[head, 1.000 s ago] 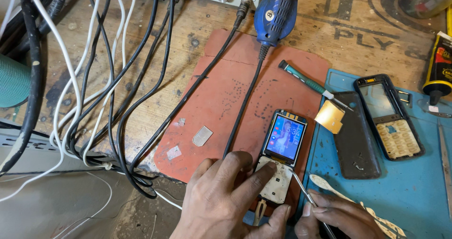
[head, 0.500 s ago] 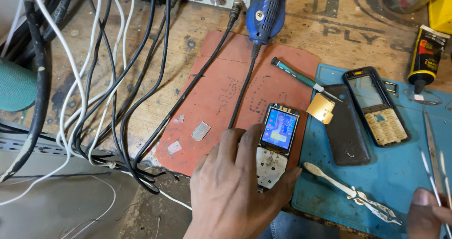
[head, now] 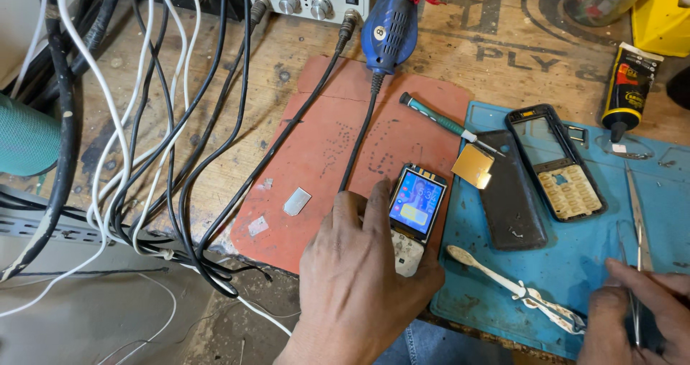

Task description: The person tests the keypad of a disassembled feature phone by pressing buttons with tweezers while the screen responds, then disassembles the phone, removes the back cover and battery, and lifts out the blue motherboard to handle and reposition it on the work mat.

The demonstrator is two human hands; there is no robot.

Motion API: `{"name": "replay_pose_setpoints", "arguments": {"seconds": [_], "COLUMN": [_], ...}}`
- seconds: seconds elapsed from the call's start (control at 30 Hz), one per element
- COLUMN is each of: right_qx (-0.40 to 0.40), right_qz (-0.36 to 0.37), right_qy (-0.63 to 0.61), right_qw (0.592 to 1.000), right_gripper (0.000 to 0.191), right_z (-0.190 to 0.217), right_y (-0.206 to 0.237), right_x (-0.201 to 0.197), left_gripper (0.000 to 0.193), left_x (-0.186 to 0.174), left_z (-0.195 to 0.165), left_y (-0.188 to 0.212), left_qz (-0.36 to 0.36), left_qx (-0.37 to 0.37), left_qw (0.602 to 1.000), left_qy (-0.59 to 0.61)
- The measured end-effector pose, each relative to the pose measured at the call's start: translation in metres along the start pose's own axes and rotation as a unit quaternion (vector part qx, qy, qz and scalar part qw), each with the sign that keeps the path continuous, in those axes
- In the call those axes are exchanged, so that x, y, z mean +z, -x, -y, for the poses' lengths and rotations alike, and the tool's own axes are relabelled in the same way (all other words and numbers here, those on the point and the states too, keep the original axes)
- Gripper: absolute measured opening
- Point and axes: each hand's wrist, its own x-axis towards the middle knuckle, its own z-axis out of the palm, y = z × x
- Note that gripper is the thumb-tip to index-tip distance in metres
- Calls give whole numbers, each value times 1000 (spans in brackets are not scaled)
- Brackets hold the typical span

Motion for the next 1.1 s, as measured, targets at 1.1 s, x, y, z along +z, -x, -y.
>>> {"name": "replay_pose_setpoints", "arguments": {"seconds": [1.1], "right_qx": [-75], "right_qz": [-132], "right_qy": [1], "right_qw": [988], "right_gripper": [36], "right_z": [57], "right_y": [-15], "right_x": [-23], "left_gripper": [59], "left_x": [4], "left_z": [44], "left_y": [36], "left_qz": [-64], "left_qx": [-91], "left_qw": [762], "left_qy": [638]}}
